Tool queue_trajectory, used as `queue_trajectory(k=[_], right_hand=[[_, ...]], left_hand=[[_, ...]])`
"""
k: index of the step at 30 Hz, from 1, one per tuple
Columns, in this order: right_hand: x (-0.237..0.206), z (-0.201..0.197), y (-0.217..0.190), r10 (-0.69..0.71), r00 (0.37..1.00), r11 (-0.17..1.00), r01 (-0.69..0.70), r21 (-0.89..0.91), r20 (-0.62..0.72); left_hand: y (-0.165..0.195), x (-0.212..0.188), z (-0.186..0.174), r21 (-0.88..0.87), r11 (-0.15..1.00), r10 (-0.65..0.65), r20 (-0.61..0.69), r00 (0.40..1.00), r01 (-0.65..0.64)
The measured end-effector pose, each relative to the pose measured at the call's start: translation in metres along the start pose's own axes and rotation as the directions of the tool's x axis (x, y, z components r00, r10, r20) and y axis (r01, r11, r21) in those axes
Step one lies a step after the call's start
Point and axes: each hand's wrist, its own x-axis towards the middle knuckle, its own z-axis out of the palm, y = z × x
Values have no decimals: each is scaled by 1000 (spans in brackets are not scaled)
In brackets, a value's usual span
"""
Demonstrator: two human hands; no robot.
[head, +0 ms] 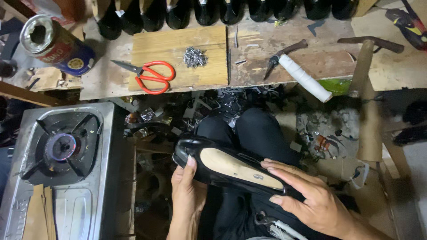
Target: The person inserts a wooden shoe tree into a black high-heeled shoe, then uses a hammer to drive nails along the shoe's edge to secure the upper to the sole. The person repeatedly hammers nails around the shoe's perimeter while holding the shoe steady.
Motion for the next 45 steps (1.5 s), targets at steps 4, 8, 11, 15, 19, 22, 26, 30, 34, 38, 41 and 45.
queue_trajectory(k=[4, 8, 11, 15, 19, 22, 26, 30, 34, 38, 41, 45], right_hand=[[-4, -2, 6, 88, 996, 994, -89, -63, -20], [-5, 0, 7, 57, 987, 989, -77, -129, -153], [-6, 6, 12, -18, 971, 986, -22, -163, -240], [-11, 15, 21, -61, 945, 988, 11, -155, -322], [-15, 25, 28, -66, 927, 983, -3, -185, -368], [-14, 29, 31, -32, 931, 988, -26, -154, -364], [-10, 29, 31, -32, 969, 998, 20, -52, -244], [-9, 28, 31, -11, 975, 1000, 11, -2, -223], [-10, 34, 29, 2, 954, 1000, -9, -22, -300], [-11, 47, 24, -94, 922, 988, 40, -149, -376], [-6, 48, 19, -45, 914, 984, -29, -177, -404], [5, 24, 14, -57, 983, 998, 55, -18, -175]], left_hand=[[-8, -1, 4, -7, 1000, 15, 30, 999, -15], [-19, -4, 7, 13, 1000, 29, 6, 1000, -29], [-23, -5, 7, 12, 999, 36, 3, 999, -36], [-27, -7, 3, 45, 998, 33, -19, 999, -32], [-33, -7, -1, 81, 995, 59, -41, 997, -56], [-33, -7, -5, 106, 993, 64, -73, 995, -56], [-26, -6, -9, 123, 992, 37, -56, 998, -30], [-27, -8, -6, 103, 994, 48, -42, 998, -43], [-32, -9, -4, 87, 996, 33, -43, 999, -30], [-34, -9, -11, 44, 999, 31, -15, 999, -30], [-37, -6, -15, 58, 998, -1, -75, 997, 5], [-28, -4, -16, 40, 995, -86, -129, 988, 92]])
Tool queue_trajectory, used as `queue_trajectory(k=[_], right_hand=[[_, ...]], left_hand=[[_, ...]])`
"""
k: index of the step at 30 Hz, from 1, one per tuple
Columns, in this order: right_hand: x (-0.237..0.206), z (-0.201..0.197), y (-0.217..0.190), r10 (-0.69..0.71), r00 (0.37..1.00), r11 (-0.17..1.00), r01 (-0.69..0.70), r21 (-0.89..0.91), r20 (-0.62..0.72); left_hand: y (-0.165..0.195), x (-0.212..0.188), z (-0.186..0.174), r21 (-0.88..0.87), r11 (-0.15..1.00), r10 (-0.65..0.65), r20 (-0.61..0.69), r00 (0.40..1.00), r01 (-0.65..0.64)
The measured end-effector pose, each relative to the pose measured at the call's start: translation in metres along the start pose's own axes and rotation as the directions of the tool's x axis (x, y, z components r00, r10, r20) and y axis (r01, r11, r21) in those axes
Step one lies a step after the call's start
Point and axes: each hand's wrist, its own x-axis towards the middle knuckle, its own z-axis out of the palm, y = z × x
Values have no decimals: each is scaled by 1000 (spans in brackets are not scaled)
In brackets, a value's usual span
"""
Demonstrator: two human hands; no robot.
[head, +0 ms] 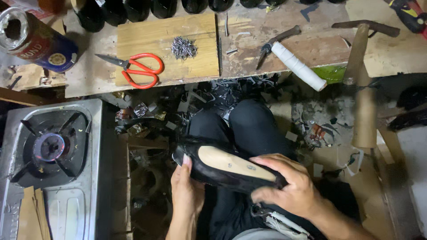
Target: The person inserts a wooden shoe tree into a black high-heeled shoe, then uses a hammer to drive nails along the shoe's edge to secure the upper to the sole. The person repeatedly hammers nails around the shoe's perimeter while holding the shoe steady.
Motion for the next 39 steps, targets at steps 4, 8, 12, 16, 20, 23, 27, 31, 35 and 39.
queue_trajectory(k=[4, 8, 12, 16, 20, 23, 27, 31, 35, 39], right_hand=[[9, -25, -7, -301, 919, 945, 251, 212, 256], [11, -30, -15, -505, 834, 862, 498, 91, 222], [11, -37, -23, -568, 810, 814, 527, 243, 147], [17, -43, -31, -227, 949, 973, 215, 78, 219], [31, -21, -37, 13, 952, 995, -41, 86, 305], [39, -12, -38, 12, 942, 989, -61, 137, 335], [43, -25, -34, 78, 925, 991, -113, 74, 372], [45, -36, -29, 197, 905, 975, -220, 20, 378], [49, -36, -29, 210, 916, 975, -224, 1, 341], [45, -39, -30, 17, 946, 999, -28, 28, 324]], left_hand=[[10, -2, 2, -27, 989, -144, -38, 989, 143], [-6, -16, 8, 30, 935, -353, -39, 935, 355], [0, -32, 3, 497, 780, -591, 385, 709, 380], [45, -42, -2, 872, 450, -429, 400, 810, -193], [58, -55, 27, 556, 377, 11, 797, 603, -741], [56, -54, 52, 424, 332, 25, 889, 457, -843], [54, -50, 68, 589, 381, 6, 770, 639, -713], [43, -46, 76, 587, 395, -22, 775, 632, -707], [36, -38, 82, 519, 392, -28, 832, 555, -759], [44, -31, 81, 497, 424, -126, 860, 494, -757]])
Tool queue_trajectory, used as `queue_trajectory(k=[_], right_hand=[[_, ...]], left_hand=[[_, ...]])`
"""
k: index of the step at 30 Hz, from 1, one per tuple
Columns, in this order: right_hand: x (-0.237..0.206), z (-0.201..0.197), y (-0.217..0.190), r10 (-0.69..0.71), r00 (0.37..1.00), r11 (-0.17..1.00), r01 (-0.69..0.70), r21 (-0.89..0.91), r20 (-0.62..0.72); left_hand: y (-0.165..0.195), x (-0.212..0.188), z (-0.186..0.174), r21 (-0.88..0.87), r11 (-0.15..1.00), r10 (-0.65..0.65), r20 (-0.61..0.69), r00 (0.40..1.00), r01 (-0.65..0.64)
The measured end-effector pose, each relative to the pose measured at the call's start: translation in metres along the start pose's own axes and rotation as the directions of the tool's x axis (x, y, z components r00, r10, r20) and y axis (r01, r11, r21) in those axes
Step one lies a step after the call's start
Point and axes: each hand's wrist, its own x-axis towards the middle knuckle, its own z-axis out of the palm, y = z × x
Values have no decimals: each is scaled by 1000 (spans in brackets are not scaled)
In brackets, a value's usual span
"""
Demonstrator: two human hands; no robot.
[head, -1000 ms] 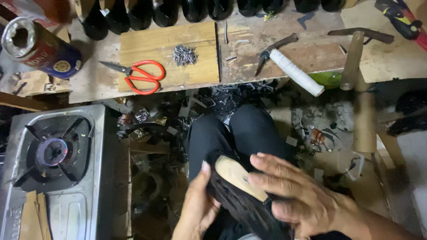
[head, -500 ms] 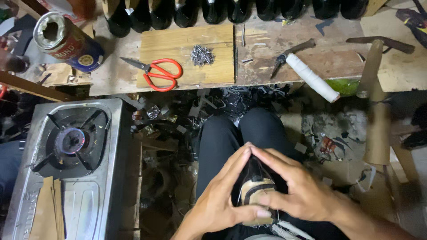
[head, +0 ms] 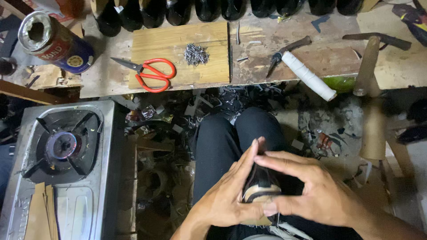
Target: The person inserts a wooden shoe tree into a black high-heeled shoe, then uses a hammer to drive nails along the shoe's edge to secure the upper to the sole. The person repeatedly hammers nails around the shoe's perimeter while holding the shoe steady.
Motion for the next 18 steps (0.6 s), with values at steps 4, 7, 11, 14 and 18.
queue_trajectory(k=[4, 7, 11, 14, 18], right_hand=[[-10, -4, 4, 144, 990, 987, -143, 69, -5], [-13, -4, 11, 165, 985, 983, -161, 86, -42], [-15, 0, 20, 109, 988, 991, -99, 91, -106], [-18, 3, 23, 140, 982, 981, -120, 154, -127], [-21, 6, 29, 90, 981, 991, -71, 116, -170]], left_hand=[[4, 1, 6, 84, 996, -23, -8, 1000, 24], [5, 7, 13, 55, 997, -46, -11, 999, 47], [6, 12, 20, 50, 999, -10, -55, 998, 13], [6, 13, 23, 47, 999, -14, -78, 997, 18], [4, 13, 24, 48, 995, -87, -76, 993, 91]])
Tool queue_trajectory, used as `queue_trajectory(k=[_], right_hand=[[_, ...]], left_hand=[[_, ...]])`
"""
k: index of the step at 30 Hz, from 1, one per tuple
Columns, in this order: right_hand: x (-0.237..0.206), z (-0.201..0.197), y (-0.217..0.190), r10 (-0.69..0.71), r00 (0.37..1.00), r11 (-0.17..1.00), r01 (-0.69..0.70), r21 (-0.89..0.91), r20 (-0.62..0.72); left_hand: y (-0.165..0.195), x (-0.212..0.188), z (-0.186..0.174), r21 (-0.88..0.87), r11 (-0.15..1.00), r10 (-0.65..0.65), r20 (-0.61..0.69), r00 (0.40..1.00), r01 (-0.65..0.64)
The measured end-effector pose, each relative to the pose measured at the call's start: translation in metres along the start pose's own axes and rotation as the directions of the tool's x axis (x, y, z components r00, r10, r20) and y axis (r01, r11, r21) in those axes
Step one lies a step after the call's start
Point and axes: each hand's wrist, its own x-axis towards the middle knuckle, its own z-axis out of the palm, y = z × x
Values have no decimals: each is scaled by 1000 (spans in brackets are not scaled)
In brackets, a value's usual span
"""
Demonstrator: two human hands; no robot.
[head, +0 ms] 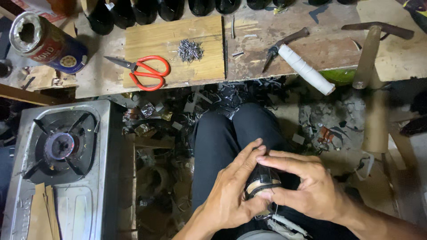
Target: The person inserts a wooden shoe tree into a black high-heeled shoe, then uses a hammer to drive nails along the shoe's edge to secure the upper to the sole. The person repeatedly hammers nails around the shoe's perimeter while holding the shoe steady.
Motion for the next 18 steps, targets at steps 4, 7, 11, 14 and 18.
queue_trajectory(k=[4, 7, 11, 14, 18], right_hand=[[2, 5, 12, -17, 1000, 1000, 18, -20, 5], [1, 5, 23, -2, 1000, 1000, 2, 22, 2], [-9, 3, 33, 166, 983, 978, -174, 114, 76], [-16, 8, 36, 208, 968, 973, -219, 71, 136], [-18, 21, 35, -43, 992, 979, 65, -195, 117]], left_hand=[[-3, 0, 2, 67, 997, 39, -52, 998, -36], [-5, 0, -1, -22, 999, -42, 3, 999, 42], [-10, 0, -14, -145, 985, -97, -31, 995, 91], [-7, -4, -21, -205, 977, -88, -129, 988, 60], [9, -20, -14, -84, 982, 163, -91, 982, -171]])
